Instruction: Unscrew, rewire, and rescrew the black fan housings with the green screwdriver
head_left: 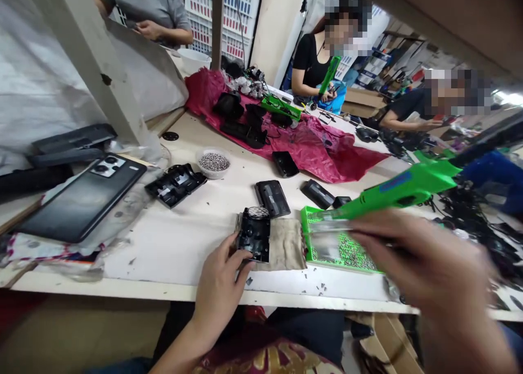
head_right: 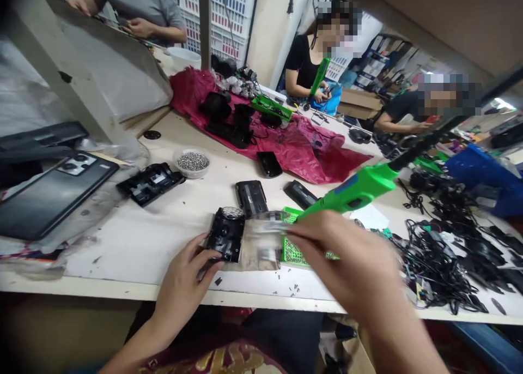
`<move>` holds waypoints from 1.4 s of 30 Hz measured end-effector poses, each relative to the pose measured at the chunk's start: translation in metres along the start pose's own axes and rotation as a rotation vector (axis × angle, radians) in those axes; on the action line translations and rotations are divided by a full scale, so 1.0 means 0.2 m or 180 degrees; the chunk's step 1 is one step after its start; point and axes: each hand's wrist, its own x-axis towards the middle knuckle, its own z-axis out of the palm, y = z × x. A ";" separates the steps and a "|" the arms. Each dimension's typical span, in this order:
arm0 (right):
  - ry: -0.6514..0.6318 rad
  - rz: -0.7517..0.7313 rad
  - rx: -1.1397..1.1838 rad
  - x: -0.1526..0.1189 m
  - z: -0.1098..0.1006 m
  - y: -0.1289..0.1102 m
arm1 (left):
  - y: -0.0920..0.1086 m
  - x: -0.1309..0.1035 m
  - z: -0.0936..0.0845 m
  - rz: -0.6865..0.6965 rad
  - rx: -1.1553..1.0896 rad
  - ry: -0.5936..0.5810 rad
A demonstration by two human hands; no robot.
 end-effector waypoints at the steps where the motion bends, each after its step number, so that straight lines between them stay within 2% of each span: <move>1: -0.0306 -0.0323 -0.0078 0.01 0.10 -0.01 | 0.00 0.00 0.00 0.0031 0.0000 0.0014; 2: -0.0600 -0.0506 -0.0157 0.02 0.20 -0.01 | 0.00 0.00 0.01 0.0041 -0.0007 0.0014; 5: -0.1167 -0.0577 -0.0492 0.04 0.47 0.02 | -0.01 0.01 0.01 0.0011 -0.0023 -0.0025; 7: -0.1365 -0.0614 -0.0647 0.05 0.59 0.05 | -0.01 0.01 0.01 0.0016 -0.0013 -0.0011; 9: -0.1447 -0.0680 -0.0693 0.05 0.64 0.06 | -0.01 0.01 0.01 0.0037 0.0008 -0.0035; 22: -0.1622 -0.1147 -0.0701 0.06 0.68 0.05 | 0.00 0.02 0.01 0.0052 0.0165 -0.0116; 26: -0.1716 -0.1049 -0.0673 0.08 0.68 0.05 | 0.00 0.02 0.01 0.0020 0.0185 -0.0134; 33: -0.1861 -0.0557 -0.1030 0.08 0.63 0.01 | 0.01 0.02 0.01 0.0083 0.0258 -0.0216; 42: -0.2389 -0.0843 -0.1116 0.14 0.63 -0.01 | -0.01 0.03 0.01 -0.0048 0.0078 -0.0344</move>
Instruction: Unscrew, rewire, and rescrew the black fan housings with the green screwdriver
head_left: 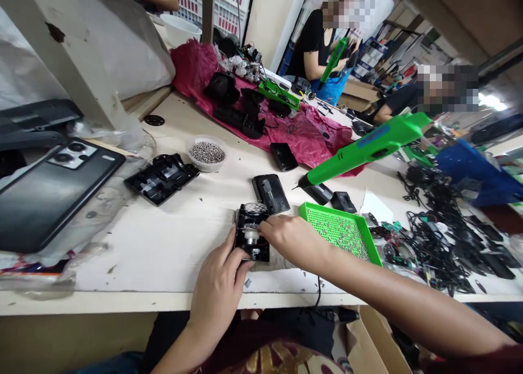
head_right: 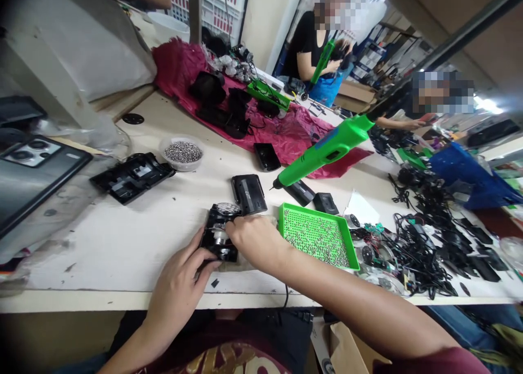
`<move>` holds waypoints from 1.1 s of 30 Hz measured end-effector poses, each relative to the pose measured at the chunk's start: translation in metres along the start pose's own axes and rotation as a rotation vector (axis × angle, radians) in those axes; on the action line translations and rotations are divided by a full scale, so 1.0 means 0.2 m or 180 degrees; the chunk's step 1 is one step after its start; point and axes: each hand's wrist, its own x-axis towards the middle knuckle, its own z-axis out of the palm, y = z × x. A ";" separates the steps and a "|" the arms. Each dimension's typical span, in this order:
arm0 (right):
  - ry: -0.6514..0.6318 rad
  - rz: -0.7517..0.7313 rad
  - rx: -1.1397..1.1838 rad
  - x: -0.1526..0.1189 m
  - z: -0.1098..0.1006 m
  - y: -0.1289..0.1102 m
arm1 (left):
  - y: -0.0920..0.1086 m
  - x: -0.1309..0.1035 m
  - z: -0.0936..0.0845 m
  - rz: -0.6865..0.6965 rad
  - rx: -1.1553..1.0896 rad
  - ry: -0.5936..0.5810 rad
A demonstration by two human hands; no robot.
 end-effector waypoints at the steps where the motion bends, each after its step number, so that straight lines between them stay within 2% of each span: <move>1: -0.0041 -0.0046 0.0003 0.01 0.00 0.00 | 0.00 0.00 0.00 -0.0022 -0.0022 -0.0027; 7: -0.0105 -0.0083 0.0207 0.01 0.04 0.01 | 0.00 -0.01 0.00 -0.0048 -0.0057 -0.0090; 12: 0.0149 0.0404 0.0522 -0.01 0.10 -0.01 | 0.00 -0.01 0.00 0.0039 0.0115 0.0038; 16: 0.0420 0.0751 0.0970 -0.07 0.08 -0.03 | 0.00 -0.01 0.00 0.0080 0.0226 0.0057; 22: 0.0714 0.1141 0.1378 -0.17 0.08 0.04 | -0.01 -0.02 0.00 0.0032 0.0144 0.0080; 27: 0.0736 0.0845 0.1388 -0.14 0.12 0.08 | -0.03 -0.02 0.01 0.0090 0.0121 0.0060; 33: 0.0744 0.0375 0.1047 -0.06 0.13 0.08 | -0.03 -0.02 0.01 0.0038 0.0147 0.0060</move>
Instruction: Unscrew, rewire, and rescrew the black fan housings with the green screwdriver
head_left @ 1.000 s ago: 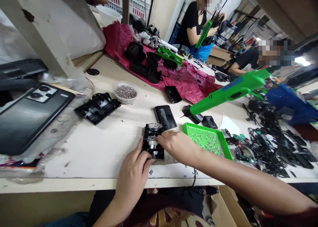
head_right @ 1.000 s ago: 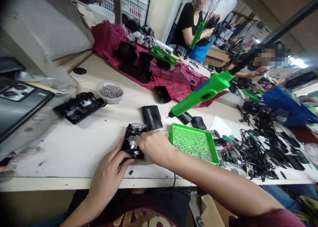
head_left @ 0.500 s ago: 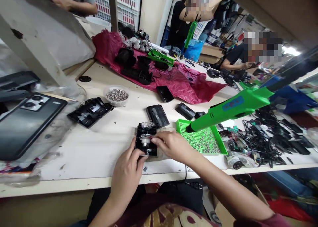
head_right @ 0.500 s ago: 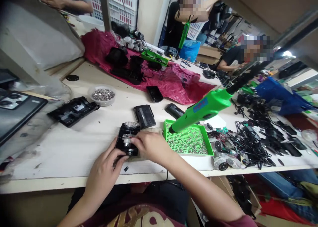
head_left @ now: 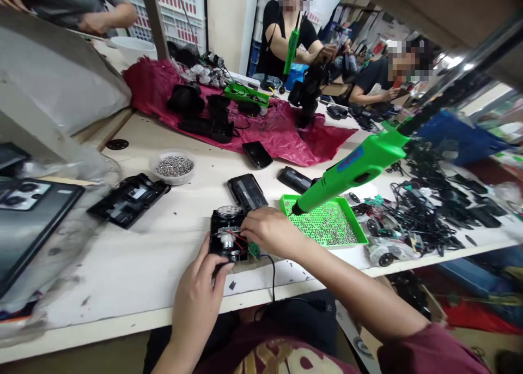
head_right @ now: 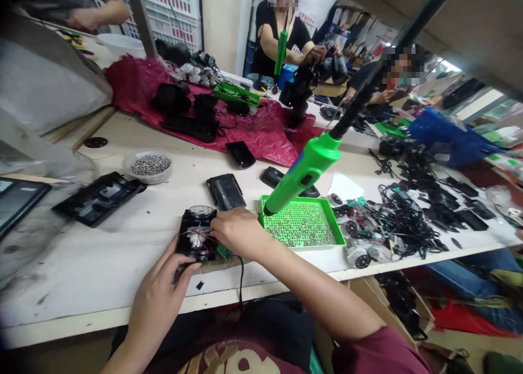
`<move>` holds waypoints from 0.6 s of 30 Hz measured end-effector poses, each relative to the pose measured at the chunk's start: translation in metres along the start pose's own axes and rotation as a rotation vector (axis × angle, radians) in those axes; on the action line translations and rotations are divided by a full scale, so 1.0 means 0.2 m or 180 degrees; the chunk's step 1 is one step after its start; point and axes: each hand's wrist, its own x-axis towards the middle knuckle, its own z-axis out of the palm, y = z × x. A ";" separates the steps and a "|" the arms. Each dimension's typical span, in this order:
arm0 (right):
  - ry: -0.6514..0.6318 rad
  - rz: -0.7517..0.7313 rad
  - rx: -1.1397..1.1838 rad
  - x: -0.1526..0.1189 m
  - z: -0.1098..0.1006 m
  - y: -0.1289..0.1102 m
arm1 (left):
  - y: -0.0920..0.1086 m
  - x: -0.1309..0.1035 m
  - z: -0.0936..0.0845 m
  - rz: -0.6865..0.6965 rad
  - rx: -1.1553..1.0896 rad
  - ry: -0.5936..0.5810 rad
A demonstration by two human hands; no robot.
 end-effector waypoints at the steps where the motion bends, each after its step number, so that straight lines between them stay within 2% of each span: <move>1: -0.0006 -0.0090 -0.0038 0.00 0.00 0.00 | 0.00 0.00 0.00 -0.0017 0.0010 -0.0003; 7: 0.0052 -0.0386 -0.0163 -0.01 0.04 0.03 | 0.01 0.00 0.00 0.0065 0.0093 0.0028; 14: 0.0197 -0.0205 -0.0165 -0.04 0.11 0.01 | 0.02 0.01 0.01 0.0147 0.0257 0.0019; 18: 0.0448 -0.0073 -0.0124 -0.05 0.15 -0.02 | 0.02 -0.01 0.01 0.0224 0.0371 0.0106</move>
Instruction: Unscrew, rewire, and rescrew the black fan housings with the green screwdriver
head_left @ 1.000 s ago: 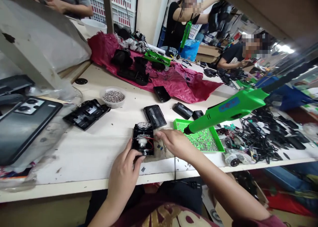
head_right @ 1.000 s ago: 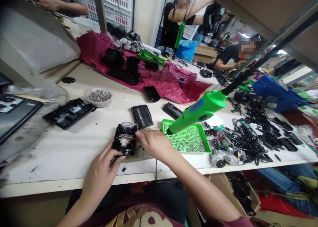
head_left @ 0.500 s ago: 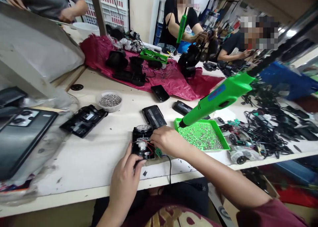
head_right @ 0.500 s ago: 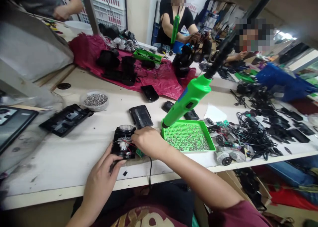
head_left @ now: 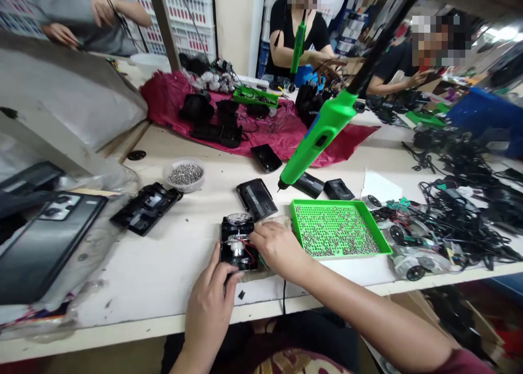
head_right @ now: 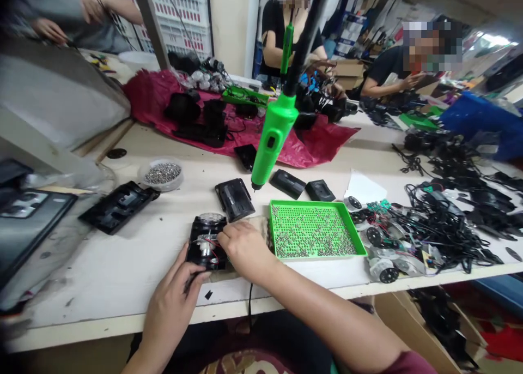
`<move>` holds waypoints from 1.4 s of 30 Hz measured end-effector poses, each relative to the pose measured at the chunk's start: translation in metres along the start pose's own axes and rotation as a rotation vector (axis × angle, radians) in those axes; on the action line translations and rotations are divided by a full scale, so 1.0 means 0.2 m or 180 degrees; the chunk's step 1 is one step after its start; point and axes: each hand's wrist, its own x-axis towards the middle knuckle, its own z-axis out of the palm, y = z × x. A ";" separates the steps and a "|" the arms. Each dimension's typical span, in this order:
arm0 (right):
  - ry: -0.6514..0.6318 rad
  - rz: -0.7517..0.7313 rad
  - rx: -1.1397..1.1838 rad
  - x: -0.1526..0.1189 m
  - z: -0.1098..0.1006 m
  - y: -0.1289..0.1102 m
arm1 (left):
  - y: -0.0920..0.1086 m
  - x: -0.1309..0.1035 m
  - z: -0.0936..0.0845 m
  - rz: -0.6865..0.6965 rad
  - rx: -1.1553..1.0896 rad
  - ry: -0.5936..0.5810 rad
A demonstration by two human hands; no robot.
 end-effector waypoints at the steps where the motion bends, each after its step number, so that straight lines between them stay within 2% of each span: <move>1: 0.0097 0.0047 0.0017 0.00 0.01 -0.01 | 0.00 0.00 0.00 0.0033 0.0050 0.0033; 6: 0.0812 0.0419 0.0236 -0.09 0.03 -0.04 | 0.00 0.00 0.01 0.0012 0.0277 0.0244; 9: 0.1623 0.0575 0.0727 -0.23 0.04 -0.07 | 0.00 0.01 0.02 -0.0084 0.0328 0.0283; 11: 0.2117 0.0391 0.1077 -0.33 0.07 -0.07 | -0.01 0.00 0.02 -0.0046 0.0449 0.0339; 14: 0.2529 -0.0182 0.1110 -0.46 0.16 -0.05 | -0.03 0.00 0.03 0.0089 0.0618 0.0420; 17: 0.2793 -0.0077 0.1267 -0.50 0.26 -0.01 | -0.04 -0.01 0.04 0.0175 0.0627 0.0503; 21: 0.2789 0.0140 0.1639 -0.50 0.29 0.00 | -0.02 -0.01 0.04 0.0132 0.0604 0.0635; 26: 0.2556 -0.0128 0.1921 -0.53 0.21 -0.01 | 0.02 -0.03 0.04 -0.0162 0.0356 0.0606; 30: 0.2389 0.0109 0.2087 -0.55 0.18 -0.01 | 0.02 -0.03 0.04 -0.0297 0.0109 0.0528; 36: 0.2286 0.0219 0.2180 -0.56 0.18 -0.02 | -0.01 -0.03 0.05 -0.0160 0.0269 0.0620; 42: 0.1940 0.0124 0.2108 -0.56 0.18 -0.03 | -0.01 -0.03 0.06 -0.0068 0.0274 0.0745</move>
